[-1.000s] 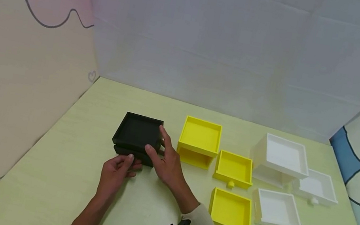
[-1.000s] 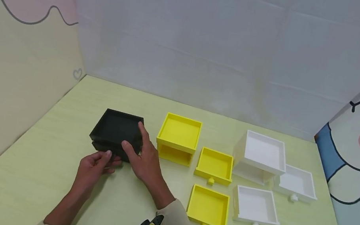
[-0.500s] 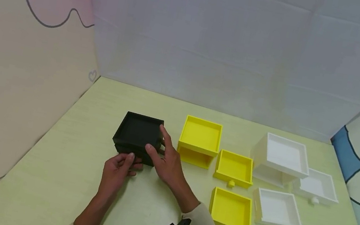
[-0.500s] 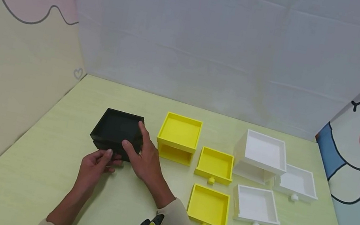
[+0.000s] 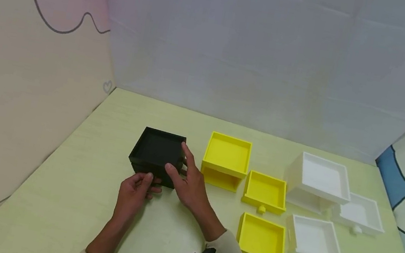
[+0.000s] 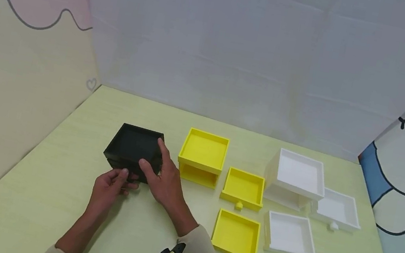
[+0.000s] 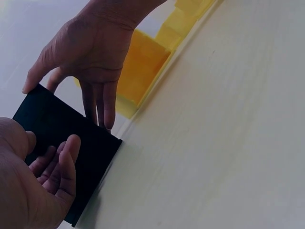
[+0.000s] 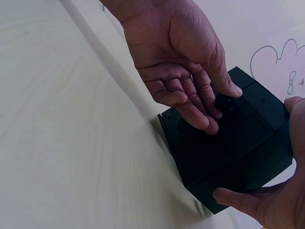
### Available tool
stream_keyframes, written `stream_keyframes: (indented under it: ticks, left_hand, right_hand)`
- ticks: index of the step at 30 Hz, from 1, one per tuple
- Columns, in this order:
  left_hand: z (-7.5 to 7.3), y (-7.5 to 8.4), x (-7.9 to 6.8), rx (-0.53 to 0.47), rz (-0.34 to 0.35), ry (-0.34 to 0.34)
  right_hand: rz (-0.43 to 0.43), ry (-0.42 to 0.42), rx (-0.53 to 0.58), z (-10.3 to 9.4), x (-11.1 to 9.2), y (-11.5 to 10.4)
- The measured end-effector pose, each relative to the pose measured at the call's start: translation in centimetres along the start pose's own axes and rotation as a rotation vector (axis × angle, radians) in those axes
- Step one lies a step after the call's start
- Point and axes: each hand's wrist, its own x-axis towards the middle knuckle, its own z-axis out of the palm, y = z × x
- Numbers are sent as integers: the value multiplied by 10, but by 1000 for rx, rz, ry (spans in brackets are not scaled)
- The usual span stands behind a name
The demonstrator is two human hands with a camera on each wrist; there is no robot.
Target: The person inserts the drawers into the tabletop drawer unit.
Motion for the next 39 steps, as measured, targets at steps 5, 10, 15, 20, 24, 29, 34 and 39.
stream_keyframes:
  ticks: [5, 10, 15, 20, 24, 29, 34, 39]
  left_hand:
    - [1, -1, -2, 4, 12, -3]
    - [3, -1, -3, 21, 3, 6]
    - [4, 0, -5, 34, -1, 15]
    - [3, 0, -5, 33, 11, 25]
    - [4, 0, -3, 32, 18, 25]
    - [5, 1, -1, 47, 14, 26]
    - [7, 1, -5, 62, -23, 52]
    - [11, 2, -5, 74, -49, 71]
  right_hand:
    - [0, 3, 1, 1, -1, 1]
    - [-1, -6, 14, 1, -2, 1]
    - [4, -10, 13, 1, -2, 2]
    - [-4, -13, 8, 2, -2, 3]
    - [-7, -6, 11, 1, 0, 2]
    - [6, -9, 20, -1, 0, 0]
    - [18, -11, 11, 1, -1, 3]
    - [21, -5, 6, 1, -2, 3]
